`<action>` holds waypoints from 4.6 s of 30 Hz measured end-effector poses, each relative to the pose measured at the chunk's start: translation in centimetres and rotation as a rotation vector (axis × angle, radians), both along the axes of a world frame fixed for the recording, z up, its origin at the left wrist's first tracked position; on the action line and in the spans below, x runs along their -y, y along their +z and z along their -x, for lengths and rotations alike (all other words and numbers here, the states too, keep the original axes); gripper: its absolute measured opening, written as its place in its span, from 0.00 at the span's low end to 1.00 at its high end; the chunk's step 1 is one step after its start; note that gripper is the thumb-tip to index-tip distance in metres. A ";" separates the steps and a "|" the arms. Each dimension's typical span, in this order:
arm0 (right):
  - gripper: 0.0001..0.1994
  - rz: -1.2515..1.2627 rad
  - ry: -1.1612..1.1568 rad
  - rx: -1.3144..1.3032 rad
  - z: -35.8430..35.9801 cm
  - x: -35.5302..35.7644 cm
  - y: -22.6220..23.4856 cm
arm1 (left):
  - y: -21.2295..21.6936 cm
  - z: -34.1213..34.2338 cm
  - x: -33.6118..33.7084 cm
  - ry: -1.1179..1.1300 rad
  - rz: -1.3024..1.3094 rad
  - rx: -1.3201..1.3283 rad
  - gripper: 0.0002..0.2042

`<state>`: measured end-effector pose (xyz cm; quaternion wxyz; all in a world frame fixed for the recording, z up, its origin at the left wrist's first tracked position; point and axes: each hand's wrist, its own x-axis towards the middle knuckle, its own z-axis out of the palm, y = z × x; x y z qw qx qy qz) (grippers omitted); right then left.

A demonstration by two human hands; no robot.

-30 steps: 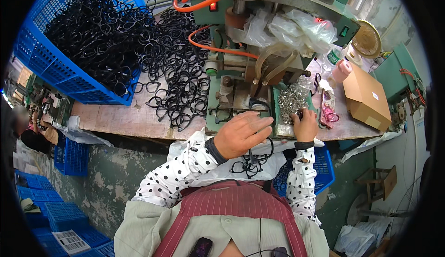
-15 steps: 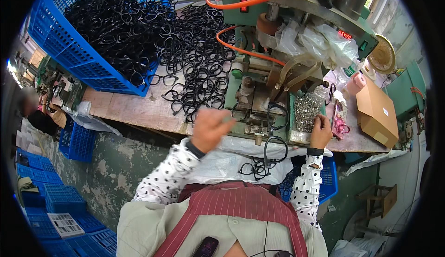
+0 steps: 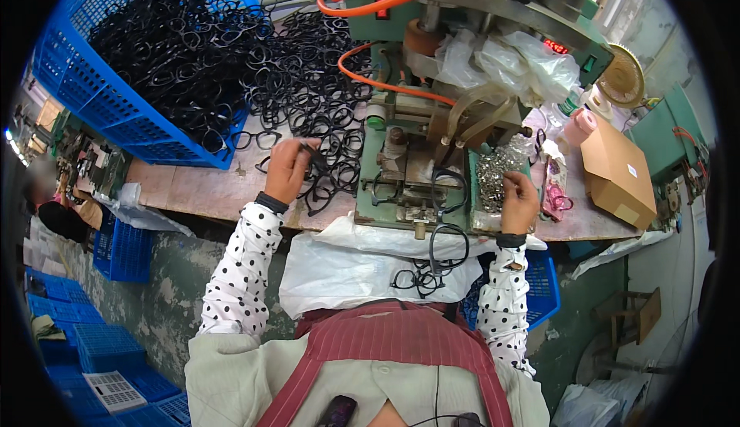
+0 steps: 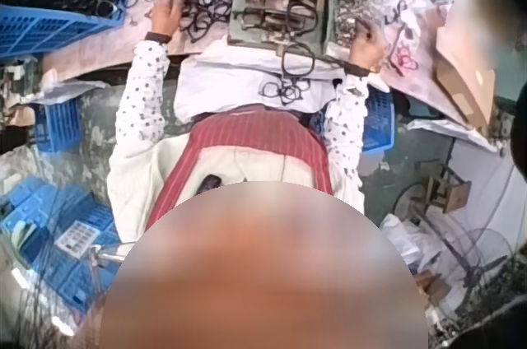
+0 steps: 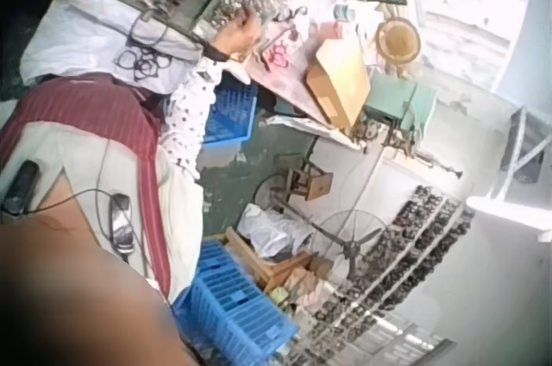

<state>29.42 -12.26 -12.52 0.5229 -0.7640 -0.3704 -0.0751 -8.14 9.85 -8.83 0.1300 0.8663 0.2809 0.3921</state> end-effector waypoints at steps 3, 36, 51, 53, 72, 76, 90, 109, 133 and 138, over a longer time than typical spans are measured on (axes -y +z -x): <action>0.08 -0.116 0.186 -0.226 2.7 -1.1 3.3 | 1.6 -3.3 3.3 0.139 0.076 0.289 0.09; 0.17 0.274 -0.224 0.042 -1.4 -0.4 1.6 | 4.4 -13.5 10.7 -0.895 -0.311 0.069 0.25; 0.06 0.107 -0.047 0.028 -1.6 2.0 -1.6 | 4.5 -12.9 12.1 -0.724 -0.348 0.046 0.21; 0.05 0.083 -0.044 -0.092 -1.1 1.9 -1.2 | 3.9 -11.4 12.0 -0.643 -0.378 0.083 0.22; 0.05 0.085 -0.092 -0.074 -0.8 2.2 -1.2 | -6.0 -12.9 -1.1 0.466 0.406 -0.395 0.11; 0.04 0.061 -0.009 -0.126 0.6 1.6 0.4 | -4.6 -9.7 -1.1 0.319 0.736 0.275 0.12; 0.14 -0.134 0.512 -0.506 9.1 -1.6 9.8 | 2.8 -9.2 9.9 0.123 0.075 0.395 0.07; 0.21 -0.059 0.007 0.014 3.6 -3.1 5.1 | 4.3 -12.4 12.5 -0.693 -0.330 0.147 0.21; 0.06 0.056 -0.191 0.084 -0.1 1.2 -2.0 | -2.7 -6.7 10.6 0.033 -0.173 0.163 0.07; 0.05 0.070 -0.190 0.203 0.0 1.0 -1.9 | -7.1 -3.6 6.6 0.327 -0.034 -0.255 0.10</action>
